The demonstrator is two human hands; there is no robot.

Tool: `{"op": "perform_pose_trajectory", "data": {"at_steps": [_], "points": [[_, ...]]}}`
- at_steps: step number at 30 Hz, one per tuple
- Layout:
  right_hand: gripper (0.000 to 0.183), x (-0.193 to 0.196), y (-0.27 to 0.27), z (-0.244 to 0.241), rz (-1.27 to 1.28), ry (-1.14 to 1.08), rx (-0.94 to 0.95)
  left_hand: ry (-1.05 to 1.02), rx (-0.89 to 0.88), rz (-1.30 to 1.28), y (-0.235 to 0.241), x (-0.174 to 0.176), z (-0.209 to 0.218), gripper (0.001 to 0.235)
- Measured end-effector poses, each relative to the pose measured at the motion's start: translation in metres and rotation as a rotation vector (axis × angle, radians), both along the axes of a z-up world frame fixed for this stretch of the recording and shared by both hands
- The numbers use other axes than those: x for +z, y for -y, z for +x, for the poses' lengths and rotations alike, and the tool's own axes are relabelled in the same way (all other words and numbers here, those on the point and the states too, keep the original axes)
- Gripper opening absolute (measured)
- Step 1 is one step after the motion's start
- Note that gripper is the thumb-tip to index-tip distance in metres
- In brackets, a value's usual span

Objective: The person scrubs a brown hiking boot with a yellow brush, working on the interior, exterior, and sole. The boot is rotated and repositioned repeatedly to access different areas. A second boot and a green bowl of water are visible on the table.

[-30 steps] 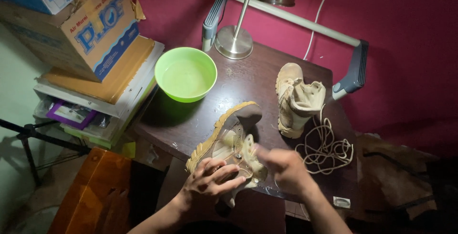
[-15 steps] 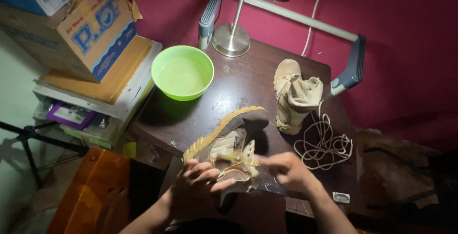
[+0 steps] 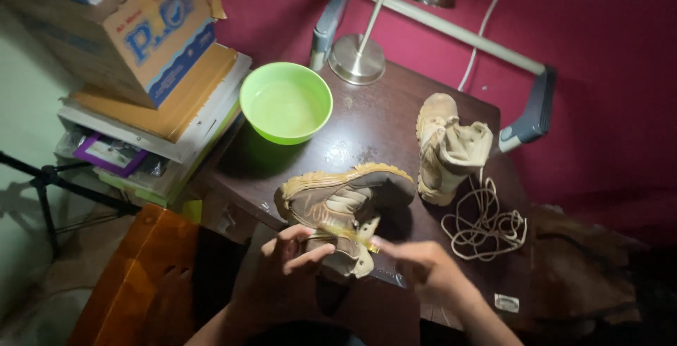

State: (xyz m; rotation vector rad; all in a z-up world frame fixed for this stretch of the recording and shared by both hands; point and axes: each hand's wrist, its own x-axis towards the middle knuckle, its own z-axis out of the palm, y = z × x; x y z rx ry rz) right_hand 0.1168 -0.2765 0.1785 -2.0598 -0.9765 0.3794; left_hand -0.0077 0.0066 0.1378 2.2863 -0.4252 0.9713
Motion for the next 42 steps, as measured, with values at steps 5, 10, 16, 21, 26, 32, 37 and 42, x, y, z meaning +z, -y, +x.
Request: {"op": "perform_pose_trajectory", "data": {"at_steps": [5, 10, 16, 21, 26, 32, 37, 42], "points": [[0.065, -0.029, 0.002, 0.012, -0.282, 0.33, -0.147, 0.052, -0.019, -0.142, 0.01, 0.017, 0.0, 0.043], [0.043, 0.007, -0.025, -0.003, -0.445, -0.025, -0.332, -0.401, -0.004, -0.047, -0.01, 0.025, -0.006, 0.069], [0.025, -0.013, -0.021, -0.005, -0.198, -0.074, -0.212, 0.044, 0.062, -0.528, 0.016, -0.039, 0.026, 0.045], [0.042, -0.003, -0.034, 0.004, -0.425, 0.01, -0.49, 0.154, 0.142, -0.467, 0.021, -0.026, 0.036, 0.023], [0.041, -0.019, -0.037, -0.007, -0.378, -0.013, -0.275, 0.237, 0.125, -0.575, 0.023, -0.03, 0.039, 0.052], [0.03, -0.029, -0.042, 0.003, -0.205, 0.059, -0.324, 0.23, 0.107, -0.612, 0.022, -0.044, 0.042, 0.054], [0.026, -0.018, -0.04, 0.013, -0.11, 0.422, -0.398, 0.215, 0.127, -0.59, 0.019, -0.054, 0.04, 0.049], [0.043, -0.005, -0.059, 0.009, -0.358, 0.257, -0.544, 0.184, 0.105, -0.613, 0.02, -0.056, 0.039, 0.051]]}}
